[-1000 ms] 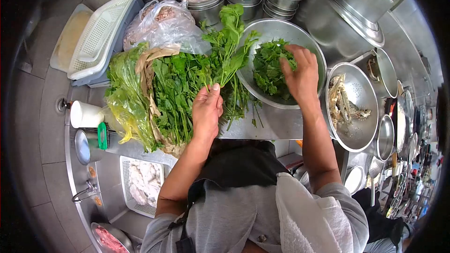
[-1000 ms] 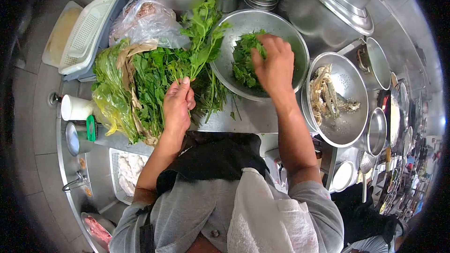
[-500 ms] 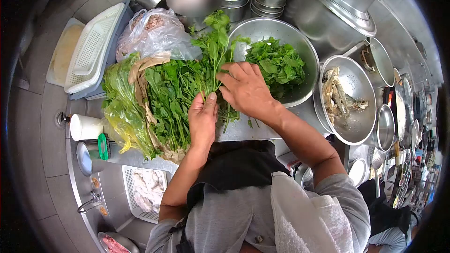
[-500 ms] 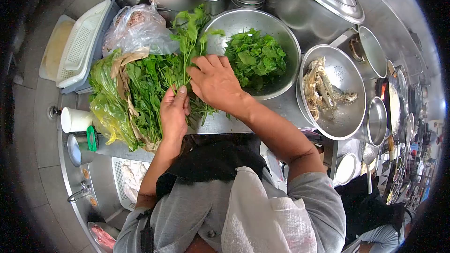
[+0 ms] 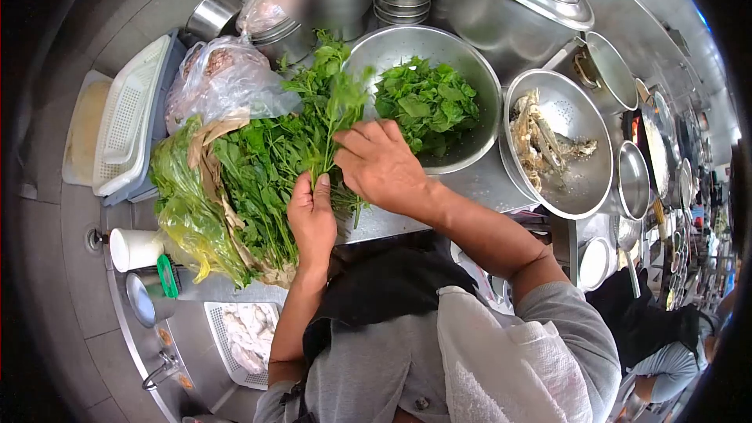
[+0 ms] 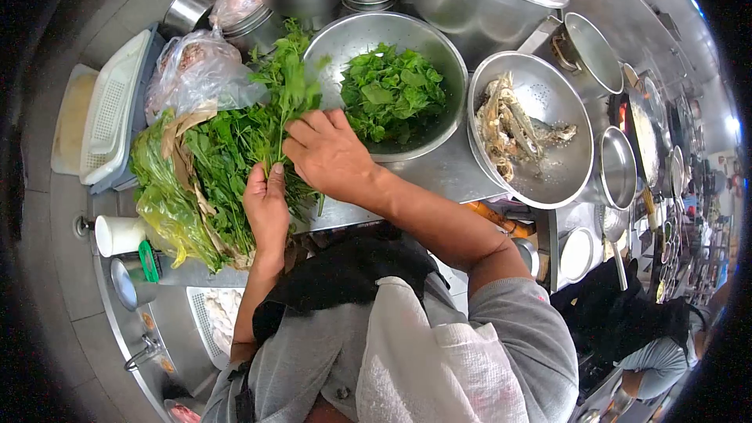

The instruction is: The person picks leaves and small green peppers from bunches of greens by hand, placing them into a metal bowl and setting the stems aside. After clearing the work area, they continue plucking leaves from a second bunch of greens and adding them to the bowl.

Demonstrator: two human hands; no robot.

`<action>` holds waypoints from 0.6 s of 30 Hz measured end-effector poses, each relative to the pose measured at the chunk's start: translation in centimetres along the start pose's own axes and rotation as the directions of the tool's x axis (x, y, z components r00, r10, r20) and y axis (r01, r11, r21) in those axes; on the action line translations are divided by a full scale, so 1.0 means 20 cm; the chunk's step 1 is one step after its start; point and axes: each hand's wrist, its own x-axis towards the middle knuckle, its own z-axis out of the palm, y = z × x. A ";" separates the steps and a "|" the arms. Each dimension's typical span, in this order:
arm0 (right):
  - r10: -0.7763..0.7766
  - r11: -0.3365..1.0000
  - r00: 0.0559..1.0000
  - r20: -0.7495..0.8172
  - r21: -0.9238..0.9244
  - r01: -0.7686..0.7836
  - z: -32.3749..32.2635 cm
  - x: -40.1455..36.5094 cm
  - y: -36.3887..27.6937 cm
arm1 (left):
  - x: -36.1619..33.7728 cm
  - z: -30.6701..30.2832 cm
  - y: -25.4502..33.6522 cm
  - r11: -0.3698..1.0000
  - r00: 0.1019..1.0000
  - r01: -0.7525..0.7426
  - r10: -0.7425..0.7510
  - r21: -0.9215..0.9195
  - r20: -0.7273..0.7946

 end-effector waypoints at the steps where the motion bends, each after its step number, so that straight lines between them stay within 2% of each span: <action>1: 0.009 1.000 0.999 0.044 0.000 -0.009 0.01 -0.01 -0.01 | 0.00 0.01 0.00 0.999 0.999 -0.031 0.032 0.043 -0.011; 3: 0.031 0.999 0.991 0.133 0.004 -0.032 0.03 -0.05 -0.02 | 0.00 0.02 0.00 0.987 0.995 -0.088 0.092 0.134 -0.027; 6: -0.001 1.000 0.995 0.100 -0.019 0.002 0.04 -0.06 0.00 | -0.01 0.03 -0.01 0.986 0.995 -0.088 0.094 0.142 -0.036; 9: -0.015 1.000 0.995 0.098 -0.020 0.017 0.03 -0.06 0.02 | -0.03 0.03 0.02 0.998 0.998 -0.062 0.062 0.026 0.001; 13: -0.047 0.999 0.990 0.132 0.027 0.044 -0.01 -0.05 0.04 | -0.04 0.03 0.03 0.997 0.997 -0.071 0.071 0.021 -0.002; 16: -0.033 0.988 0.998 0.060 0.153 0.023 -0.02 -0.04 0.04 | -0.04 0.03 0.02 0.995 0.995 -0.102 0.102 -0.002 -0.010; 17: 0.027 0.966 1.000 -0.006 0.257 -0.025 0.01 -0.04 0.06 | -0.04 0.02 -0.01 0.990 0.993 -0.114 0.116 0.082 -0.027; 18: 0.053 0.969 0.997 -0.051 0.242 -0.039 0.00 -0.03 0.08 | -0.04 0.01 0.00 0.991 0.995 -0.084 0.089 0.104 -0.038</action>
